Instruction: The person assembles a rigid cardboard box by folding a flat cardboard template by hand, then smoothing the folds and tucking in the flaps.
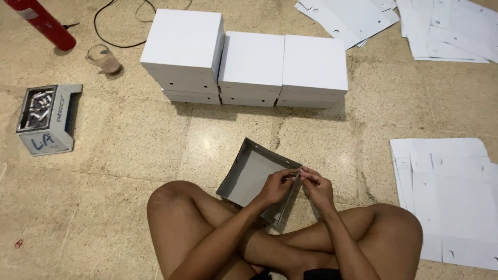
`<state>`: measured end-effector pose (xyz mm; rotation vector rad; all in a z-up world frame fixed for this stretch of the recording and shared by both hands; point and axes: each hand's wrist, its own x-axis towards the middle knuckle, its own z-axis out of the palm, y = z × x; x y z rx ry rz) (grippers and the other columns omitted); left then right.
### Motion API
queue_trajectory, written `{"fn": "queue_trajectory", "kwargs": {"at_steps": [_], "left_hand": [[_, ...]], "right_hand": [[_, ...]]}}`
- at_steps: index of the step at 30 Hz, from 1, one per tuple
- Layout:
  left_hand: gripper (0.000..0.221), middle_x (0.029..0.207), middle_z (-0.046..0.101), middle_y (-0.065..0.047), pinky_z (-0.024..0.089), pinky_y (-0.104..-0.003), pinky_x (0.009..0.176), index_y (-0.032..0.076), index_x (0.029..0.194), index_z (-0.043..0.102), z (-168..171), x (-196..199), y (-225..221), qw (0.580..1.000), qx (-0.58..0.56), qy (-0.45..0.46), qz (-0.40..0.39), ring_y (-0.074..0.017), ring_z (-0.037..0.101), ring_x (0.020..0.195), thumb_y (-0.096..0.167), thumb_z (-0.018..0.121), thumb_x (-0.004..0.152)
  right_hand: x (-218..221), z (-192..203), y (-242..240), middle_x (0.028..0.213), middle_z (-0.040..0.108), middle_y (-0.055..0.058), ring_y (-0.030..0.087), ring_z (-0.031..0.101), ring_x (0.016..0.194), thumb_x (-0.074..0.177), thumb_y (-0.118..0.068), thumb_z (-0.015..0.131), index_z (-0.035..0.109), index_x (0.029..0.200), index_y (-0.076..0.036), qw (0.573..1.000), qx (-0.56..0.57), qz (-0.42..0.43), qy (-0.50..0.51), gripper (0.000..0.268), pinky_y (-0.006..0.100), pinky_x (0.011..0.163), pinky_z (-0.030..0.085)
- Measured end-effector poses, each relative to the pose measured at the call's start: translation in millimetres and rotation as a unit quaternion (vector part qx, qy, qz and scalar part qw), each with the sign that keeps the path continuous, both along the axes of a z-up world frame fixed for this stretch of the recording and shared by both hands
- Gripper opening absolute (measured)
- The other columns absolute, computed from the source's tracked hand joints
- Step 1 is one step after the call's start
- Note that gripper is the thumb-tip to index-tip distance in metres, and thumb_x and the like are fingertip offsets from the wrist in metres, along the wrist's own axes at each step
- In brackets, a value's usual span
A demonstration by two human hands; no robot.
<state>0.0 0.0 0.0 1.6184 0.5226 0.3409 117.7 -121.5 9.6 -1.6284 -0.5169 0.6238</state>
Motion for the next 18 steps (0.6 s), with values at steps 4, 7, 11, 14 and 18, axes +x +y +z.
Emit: {"fn": "queue_trajectory", "kwargs": {"at_steps": [4, 7, 11, 14, 18], "left_hand": [[0.032, 0.119, 0.058, -0.026, 0.052, -0.044, 0.1, 0.014, 0.132, 0.068, -13.0, 6.4, 0.7, 0.998, 0.061, 0.01, 0.029, -0.0407, 0.062, 0.113, 0.012, 0.06, 0.101], [0.034, 0.118, 0.058, -0.029, 0.041, -0.054, 0.11, 0.008, 0.134, 0.064, -6.3, 1.7, 0.5, 0.994, 0.11, -0.025, 0.0, -0.0499, 0.056, 0.119, 0.009, 0.055, 0.102], [0.048, 0.129, 0.056, -0.031, 0.041, -0.057, 0.111, -0.001, 0.142, 0.053, 18.1, -6.7, -1.6, 0.996, 0.072, -0.028, -0.044, -0.0489, 0.052, 0.127, 0.01, 0.058, 0.096], [0.047, 0.125, 0.059, -0.034, 0.044, -0.061, 0.106, -0.005, 0.139, 0.053, 26.3, -10.7, -2.1, 0.993, 0.087, -0.017, -0.076, -0.0524, 0.055, 0.12, -0.001, 0.053, 0.092], [0.04, 0.114, 0.065, -0.037, 0.048, -0.069, 0.094, -0.009, 0.131, 0.055, 55.1, -15.7, -1.6, 0.972, 0.174, -0.006, -0.155, -0.0597, 0.061, 0.106, -0.007, 0.047, 0.092]], "right_hand": [[4.1, -4.7, -0.2, 0.131, 0.062, 0.031, 0.04, 0.062, 0.116, 0.086, 0.004, 0.069, 0.074, 0.108, 0.009, 1.0, -0.015, 0.027, -0.003, 0.024, 0.044, 0.1, 0.051], [4.9, -10.3, 0.9, 0.133, 0.064, 0.023, 0.036, 0.063, 0.118, 0.086, 0.003, 0.067, 0.076, 0.109, 0.002, 0.998, -0.045, 0.037, -0.024, 0.024, 0.043, 0.1, 0.052], [-1.6, 6.5, 2.7, 0.132, 0.061, 0.021, 0.04, 0.062, 0.118, 0.082, 0.002, 0.066, 0.075, 0.111, 0.001, 0.985, -0.09, 0.032, -0.144, 0.03, 0.043, 0.102, 0.052], [-5.2, 10.7, 3.9, 0.133, 0.048, 0.026, 0.048, 0.058, 0.118, 0.078, 0.004, 0.069, 0.065, 0.122, 0.003, 0.967, -0.082, 0.039, -0.238, 0.044, 0.049, 0.103, 0.051], [-2.5, -0.5, 1.3, 0.134, 0.045, 0.022, 0.048, 0.057, 0.12, 0.078, 0.001, 0.067, 0.07, 0.109, -0.003, 0.935, -0.126, 0.09, -0.32, 0.031, 0.054, 0.098, 0.053]]}}
